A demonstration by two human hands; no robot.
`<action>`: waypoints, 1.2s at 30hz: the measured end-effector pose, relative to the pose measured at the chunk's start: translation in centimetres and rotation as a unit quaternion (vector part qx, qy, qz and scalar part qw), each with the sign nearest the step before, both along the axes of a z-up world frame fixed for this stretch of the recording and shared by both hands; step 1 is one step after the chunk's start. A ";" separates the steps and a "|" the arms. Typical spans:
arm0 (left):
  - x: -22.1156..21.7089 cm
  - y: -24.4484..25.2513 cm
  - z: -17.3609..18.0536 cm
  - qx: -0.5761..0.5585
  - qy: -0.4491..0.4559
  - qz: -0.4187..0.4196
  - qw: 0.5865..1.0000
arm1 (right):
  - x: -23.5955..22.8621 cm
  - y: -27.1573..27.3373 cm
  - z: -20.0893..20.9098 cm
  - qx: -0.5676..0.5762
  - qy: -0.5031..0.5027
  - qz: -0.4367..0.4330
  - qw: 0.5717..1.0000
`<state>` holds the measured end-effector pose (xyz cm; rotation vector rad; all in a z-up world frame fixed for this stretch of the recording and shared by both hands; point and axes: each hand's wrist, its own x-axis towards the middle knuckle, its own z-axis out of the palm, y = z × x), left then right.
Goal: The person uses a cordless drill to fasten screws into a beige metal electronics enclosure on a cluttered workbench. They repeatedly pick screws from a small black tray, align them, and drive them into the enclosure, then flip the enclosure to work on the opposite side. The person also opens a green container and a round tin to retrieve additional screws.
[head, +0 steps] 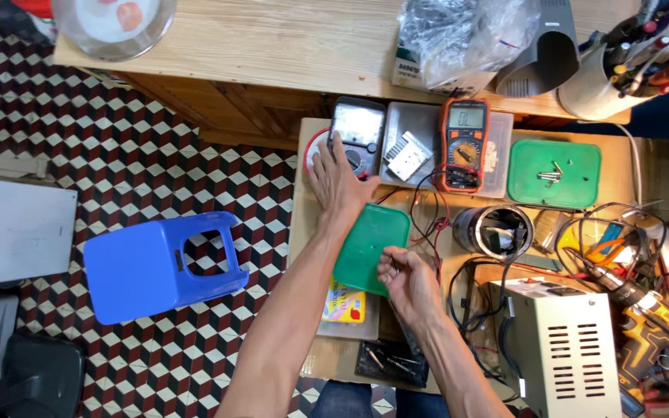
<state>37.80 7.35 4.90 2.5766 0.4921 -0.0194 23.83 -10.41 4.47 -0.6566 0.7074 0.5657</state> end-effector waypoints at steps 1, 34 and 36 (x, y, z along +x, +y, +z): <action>1.2 -0.4 -0.6 0.019 0.022 0.000 1.000 | -0.1 -0.6 0.0 -0.004 0.006 0.004 1.000; -14.5 2.7 3.9 -0.255 -0.030 0.171 0.951 | -2.8 -1.1 -1.3 -0.089 0.062 0.147 0.983; -13.7 3.2 4.9 -0.261 -0.074 0.145 0.952 | -3.5 -1.0 -1.8 -0.102 0.072 0.145 0.981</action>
